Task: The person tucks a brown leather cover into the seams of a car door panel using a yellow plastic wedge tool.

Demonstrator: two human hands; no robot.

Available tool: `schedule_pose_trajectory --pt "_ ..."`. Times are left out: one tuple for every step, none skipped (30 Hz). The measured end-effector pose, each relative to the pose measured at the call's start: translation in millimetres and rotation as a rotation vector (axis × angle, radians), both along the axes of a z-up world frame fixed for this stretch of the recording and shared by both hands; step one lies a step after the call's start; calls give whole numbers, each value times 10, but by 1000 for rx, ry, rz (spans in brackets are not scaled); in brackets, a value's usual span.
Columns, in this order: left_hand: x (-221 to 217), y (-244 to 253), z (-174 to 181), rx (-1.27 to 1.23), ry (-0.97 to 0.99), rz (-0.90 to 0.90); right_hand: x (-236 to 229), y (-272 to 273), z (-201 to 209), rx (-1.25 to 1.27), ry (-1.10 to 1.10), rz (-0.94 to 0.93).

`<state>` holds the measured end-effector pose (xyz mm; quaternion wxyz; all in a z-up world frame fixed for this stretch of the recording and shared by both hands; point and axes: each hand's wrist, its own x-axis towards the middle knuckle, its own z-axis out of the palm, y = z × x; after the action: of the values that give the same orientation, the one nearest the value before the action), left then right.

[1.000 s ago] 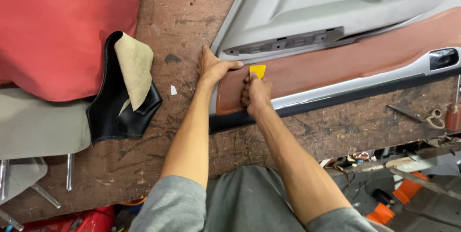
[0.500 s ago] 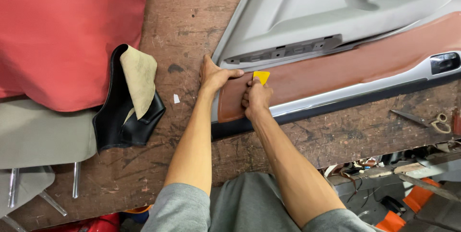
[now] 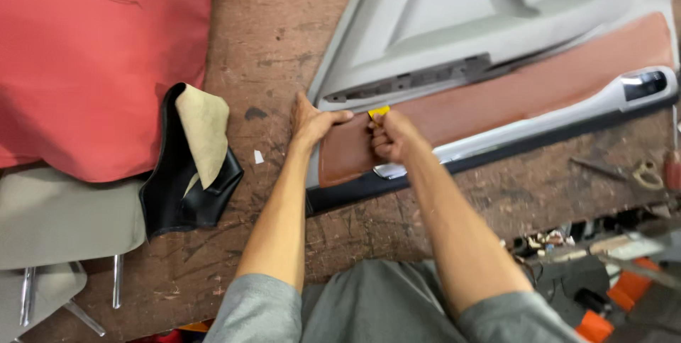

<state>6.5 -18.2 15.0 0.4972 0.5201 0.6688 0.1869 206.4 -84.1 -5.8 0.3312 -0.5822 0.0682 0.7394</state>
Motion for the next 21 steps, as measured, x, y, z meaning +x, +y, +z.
schedule_pose_trajectory --pt "3 -17 -6 -4 -19 4 11 -63 -9 24 -72 -3" --pt "0 -26 -7 -8 -39 8 -30 -140 4 48 -145 -6" --pt "-3 -19 8 -12 -58 21 -110 -179 45 73 -216 1" --pt "0 -30 27 -9 -60 28 -273 -241 81 108 -314 -77" --pt "-11 -50 49 -4 -60 41 -498 -310 101 148 -409 -150" --pt "-15 -58 73 1 -60 55 -620 -332 134 188 -502 -223" --pt "-25 -57 95 -17 -52 53 -627 -332 168 186 -466 -202" --pt "-20 -41 114 -34 -45 52 -591 -330 182 183 -429 -182" --pt "-12 -44 121 -55 -40 49 -552 -332 166 177 -394 -164" --pt "-16 -65 122 -50 -37 49 -531 -309 119 152 -383 -157" --pt "-9 -74 124 -43 -37 51 -492 -252 66 129 -374 -150" --pt "-4 -75 120 -36 -36 52 -449 -199 10 106 -364 -143" --pt "-8 -49 107 -49 -21 45 -396 -155 -44 115 -330 -121" --pt "-13 -17 85 -62 -6 38 -337 -122 -87 124 -297 -100" --pt "-3 -17 54 -79 8 32 -294 -130 -117 130 -265 -78" --pt "-11 -48 15 -57 6 26 -299 -190 -137 129 -261 -94" --pt "-16 -30 -19 -24 -1 18 -310 -230 -130 140 -263 -112" --pt "-7 6 -42 10 -7 10 -322 -254 -98 151 -264 -131" --pt "9 40 -46 -4 11 7 -372 -258 -57 154 -242 -134" --pt "32 77 -43 -18 29 4 -454 -251 -20 156 -220 -136" --pt "0 19 -67 -47 52 4 -553 -320 -4 144 -193 -135"
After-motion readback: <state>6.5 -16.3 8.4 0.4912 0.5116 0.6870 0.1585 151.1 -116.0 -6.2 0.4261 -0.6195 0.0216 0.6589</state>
